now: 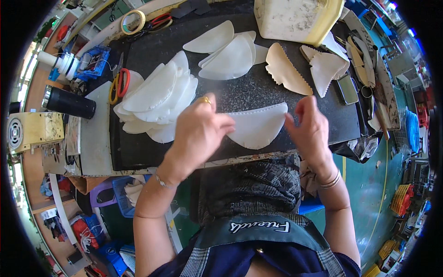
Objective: Prepare footwear components by applying adhesive and aligning layers
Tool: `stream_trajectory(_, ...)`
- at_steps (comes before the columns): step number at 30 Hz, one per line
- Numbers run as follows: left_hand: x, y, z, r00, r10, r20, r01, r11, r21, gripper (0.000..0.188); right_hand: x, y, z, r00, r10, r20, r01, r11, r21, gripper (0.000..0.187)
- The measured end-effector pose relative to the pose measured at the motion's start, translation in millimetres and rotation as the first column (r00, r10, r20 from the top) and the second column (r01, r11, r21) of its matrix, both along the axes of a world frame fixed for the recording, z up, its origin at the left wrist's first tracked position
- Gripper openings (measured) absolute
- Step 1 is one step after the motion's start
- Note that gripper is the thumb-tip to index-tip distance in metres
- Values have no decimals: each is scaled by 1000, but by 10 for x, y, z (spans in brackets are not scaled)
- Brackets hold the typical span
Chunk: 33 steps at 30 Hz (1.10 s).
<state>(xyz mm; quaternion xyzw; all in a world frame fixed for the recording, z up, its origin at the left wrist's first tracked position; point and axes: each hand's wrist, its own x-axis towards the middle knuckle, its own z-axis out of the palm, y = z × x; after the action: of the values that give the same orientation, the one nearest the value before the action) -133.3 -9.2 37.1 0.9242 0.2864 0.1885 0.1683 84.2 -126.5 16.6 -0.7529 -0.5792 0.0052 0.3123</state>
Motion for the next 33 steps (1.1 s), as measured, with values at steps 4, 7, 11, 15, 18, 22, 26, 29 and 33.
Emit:
stream_trajectory(4,185,-439,-121,968,-238,75,228,967,114,52,345,154,144,958,25,284,-49,996,78,48)
stream_trajectory(7,113,-644,-302,922,-362,134,362,932,24,48,546,241,-56,925,112,363,-124,992,10,40)
stream_trajectory(11,22,-710,-210,674,372,638,102,809,-579,25,621,274,-100,875,145,461,-213,972,99,22)
stream_trajectory(15,-108,-782,-163,894,389,221,352,-307,-884,30,623,325,-167,893,117,435,-202,967,155,13)
stream_trajectory(18,-18,-779,192,938,-270,217,301,327,-896,22,661,305,-123,935,59,350,-122,979,161,7)
stream_trajectory(22,149,-405,-6,973,-230,16,228,971,75,50,754,318,-39,983,40,182,-54,996,71,14)
stream_trajectory(26,222,-462,-23,976,-194,-102,203,975,85,47,911,202,99,966,250,62,-253,967,42,7)
stream_trajectory(29,291,-459,115,983,-178,-41,182,978,102,29,951,-24,159,992,124,19,-125,988,95,9)
stream_trajectory(33,434,-436,24,944,108,311,162,670,-724,29,564,-185,338,937,122,-329,-74,985,155,15)
